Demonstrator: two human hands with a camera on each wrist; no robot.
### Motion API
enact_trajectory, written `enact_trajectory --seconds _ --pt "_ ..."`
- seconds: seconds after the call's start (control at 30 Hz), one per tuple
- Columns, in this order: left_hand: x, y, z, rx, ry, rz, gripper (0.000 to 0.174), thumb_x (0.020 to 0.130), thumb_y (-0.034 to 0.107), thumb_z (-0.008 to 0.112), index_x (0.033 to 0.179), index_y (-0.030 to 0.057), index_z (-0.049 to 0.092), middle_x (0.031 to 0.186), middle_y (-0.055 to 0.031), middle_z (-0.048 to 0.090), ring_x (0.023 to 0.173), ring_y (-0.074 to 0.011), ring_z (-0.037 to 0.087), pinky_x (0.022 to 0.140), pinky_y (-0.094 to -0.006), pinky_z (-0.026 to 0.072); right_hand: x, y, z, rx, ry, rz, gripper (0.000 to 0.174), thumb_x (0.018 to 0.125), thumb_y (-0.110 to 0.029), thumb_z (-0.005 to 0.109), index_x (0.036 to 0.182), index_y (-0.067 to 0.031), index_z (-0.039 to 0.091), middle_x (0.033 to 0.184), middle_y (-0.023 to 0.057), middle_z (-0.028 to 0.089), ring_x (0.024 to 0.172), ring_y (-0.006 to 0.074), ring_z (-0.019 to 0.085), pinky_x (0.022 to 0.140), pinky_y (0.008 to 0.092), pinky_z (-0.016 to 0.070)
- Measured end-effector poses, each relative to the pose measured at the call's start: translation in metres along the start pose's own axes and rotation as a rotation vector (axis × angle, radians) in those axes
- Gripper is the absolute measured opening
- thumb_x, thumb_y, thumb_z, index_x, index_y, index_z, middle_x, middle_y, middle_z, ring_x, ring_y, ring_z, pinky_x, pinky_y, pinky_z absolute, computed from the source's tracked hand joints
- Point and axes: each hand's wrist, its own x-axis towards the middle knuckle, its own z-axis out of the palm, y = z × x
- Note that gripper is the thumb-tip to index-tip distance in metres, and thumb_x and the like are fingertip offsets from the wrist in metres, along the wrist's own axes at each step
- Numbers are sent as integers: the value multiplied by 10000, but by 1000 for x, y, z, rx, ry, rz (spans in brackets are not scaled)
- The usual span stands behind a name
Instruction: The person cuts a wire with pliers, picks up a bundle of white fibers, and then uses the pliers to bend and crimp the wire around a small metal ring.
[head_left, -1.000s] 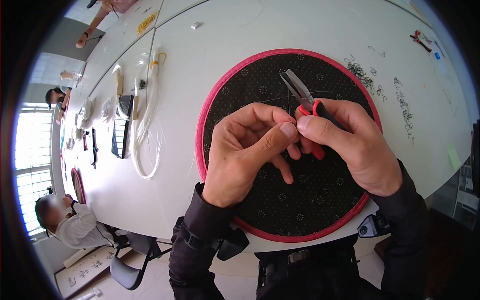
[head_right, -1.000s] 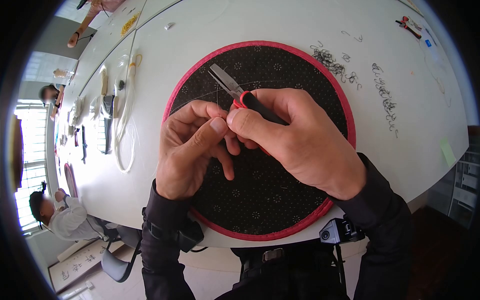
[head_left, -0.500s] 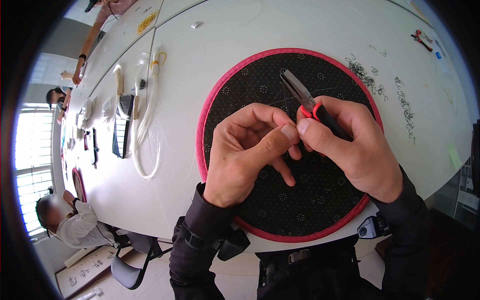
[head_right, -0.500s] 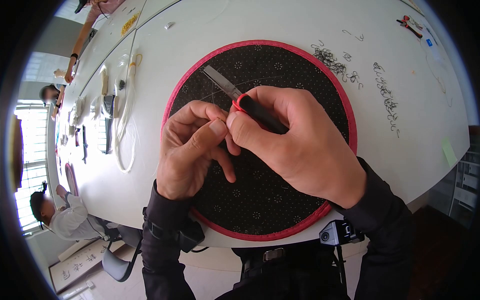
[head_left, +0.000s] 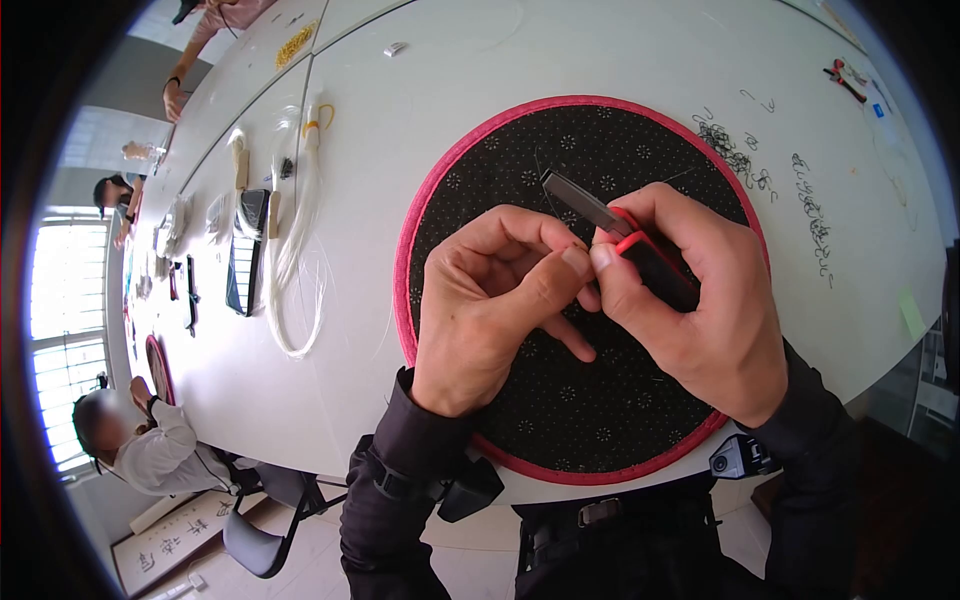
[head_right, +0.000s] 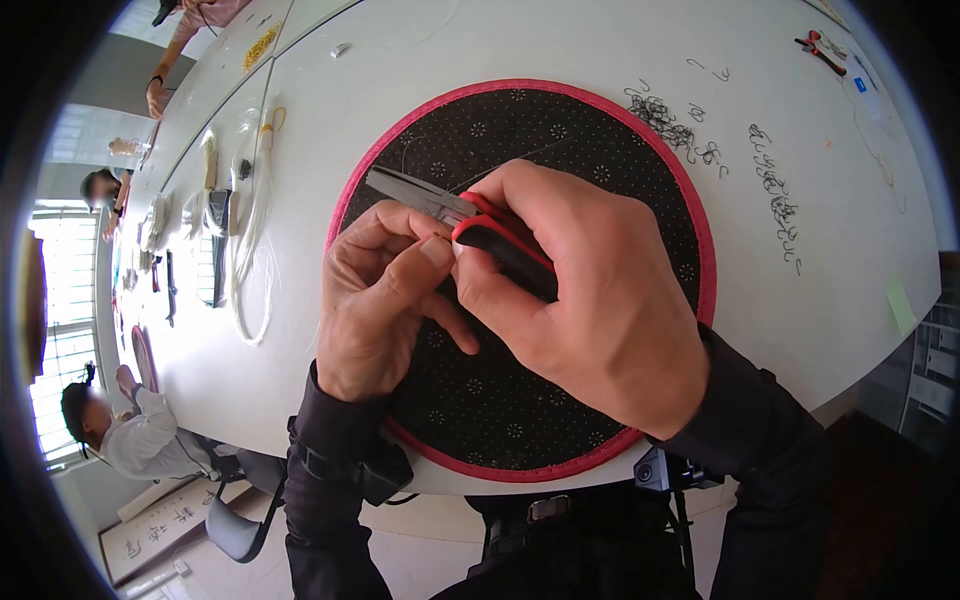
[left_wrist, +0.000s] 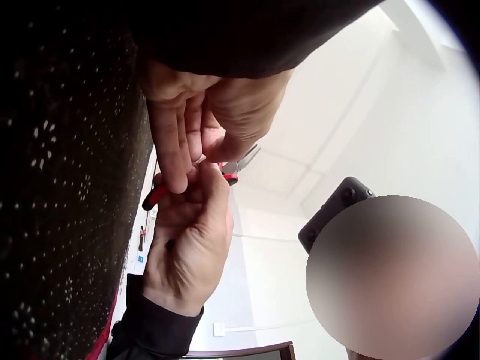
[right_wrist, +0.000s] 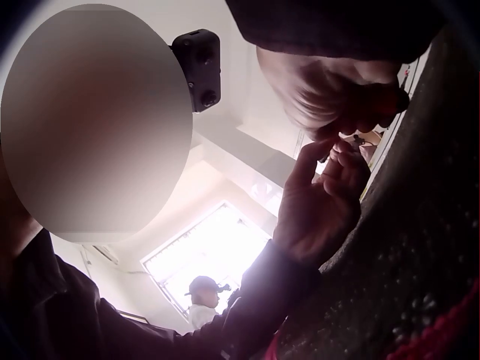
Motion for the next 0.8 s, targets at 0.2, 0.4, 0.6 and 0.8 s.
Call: enact_trajectory --seconds 0.2,0.4,0.6,0.8 --pt "0 0 1 2 15 2 115 943 25 670 1033 -32 627 936 -121 690 821 -177 704 562 -328 645 2 4 2 -163 68 -194 97 918 -58 665 982 -1 621 809 47 644 732 96 626 666 270 508" --pt "-1 5 4 197 61 61 157 952 44 637 1088 -26 600 947 -131 672 819 -194 691 561 -330 630 5 -9 -14 196 -125 190 166 951 -180 640 966 -15 631 793 18 608 716 101 586 671 251 468" --pt "-5 9 3 496 73 275 212 922 21 681 1122 -14 618 1009 -81 654 862 -132 658 634 -245 553 13 -5 -24 649 -260 531 255 938 -254 636 984 -3 651 770 41 603 726 135 600 695 287 485" --pt "1 6 -2 710 -43 523 252 851 -17 740 1090 54 698 1054 -64 627 867 -108 625 650 -232 506 16 4 -32 776 -440 666 222 918 -209 642 944 9 666 744 61 614 698 190 629 685 318 515"
